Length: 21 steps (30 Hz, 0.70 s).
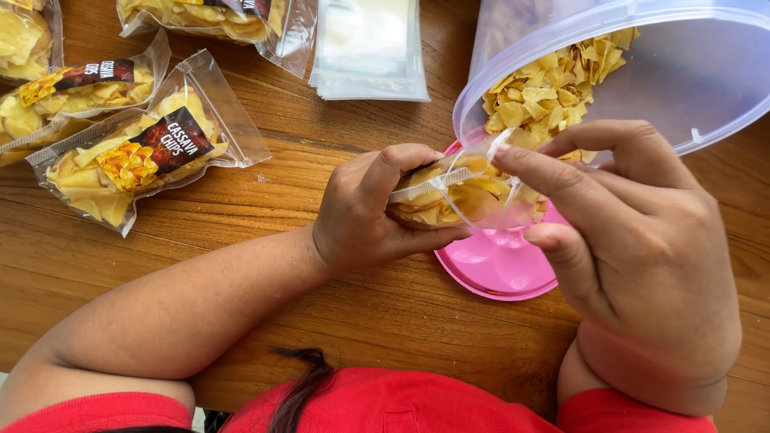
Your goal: Manually filling small plastic bags with cassava chips from a large container and applying labels.
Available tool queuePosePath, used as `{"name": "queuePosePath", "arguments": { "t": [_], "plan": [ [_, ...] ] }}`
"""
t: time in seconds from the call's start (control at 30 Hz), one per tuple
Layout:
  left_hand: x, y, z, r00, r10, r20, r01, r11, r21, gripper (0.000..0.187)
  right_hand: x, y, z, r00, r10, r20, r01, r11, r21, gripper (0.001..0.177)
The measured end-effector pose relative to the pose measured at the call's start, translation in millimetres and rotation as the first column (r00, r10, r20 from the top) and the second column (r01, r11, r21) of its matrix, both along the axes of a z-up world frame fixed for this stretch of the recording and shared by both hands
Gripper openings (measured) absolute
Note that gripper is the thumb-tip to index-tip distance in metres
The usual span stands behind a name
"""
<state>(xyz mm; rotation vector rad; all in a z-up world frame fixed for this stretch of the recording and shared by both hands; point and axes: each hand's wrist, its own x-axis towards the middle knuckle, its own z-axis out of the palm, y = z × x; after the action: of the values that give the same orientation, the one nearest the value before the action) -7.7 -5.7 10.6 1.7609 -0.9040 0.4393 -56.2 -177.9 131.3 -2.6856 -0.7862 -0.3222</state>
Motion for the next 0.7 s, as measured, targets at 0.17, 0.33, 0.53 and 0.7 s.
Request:
{"name": "queuePosePath", "arguments": {
  "t": [0.17,0.33,0.53,0.7],
  "plan": [
    [-1,0,-1,1.0,-0.019,-0.004,0.019,1.0,0.0,0.058,6,-4,-6,0.995,0.07,-0.077,-0.068,0.997,0.033,0.044],
    [-1,-1,-1,0.998,-0.001,-0.059,0.002,1.0,0.007,0.058,8,-7,-11,0.987,0.085,-0.136,-0.086,0.996,0.003,0.044],
    [-2,0,0,0.995,-0.022,-0.094,0.025,0.999,0.028,0.06,9,-16,-2,0.981,0.089,-0.172,-0.086,0.996,0.023,0.042],
    [-2,0,0,0.994,-0.019,-0.107,0.021,1.0,0.021,0.058,6,-13,-7,0.994,0.026,-0.103,-0.029,0.999,-0.022,0.036]
  ]
}}
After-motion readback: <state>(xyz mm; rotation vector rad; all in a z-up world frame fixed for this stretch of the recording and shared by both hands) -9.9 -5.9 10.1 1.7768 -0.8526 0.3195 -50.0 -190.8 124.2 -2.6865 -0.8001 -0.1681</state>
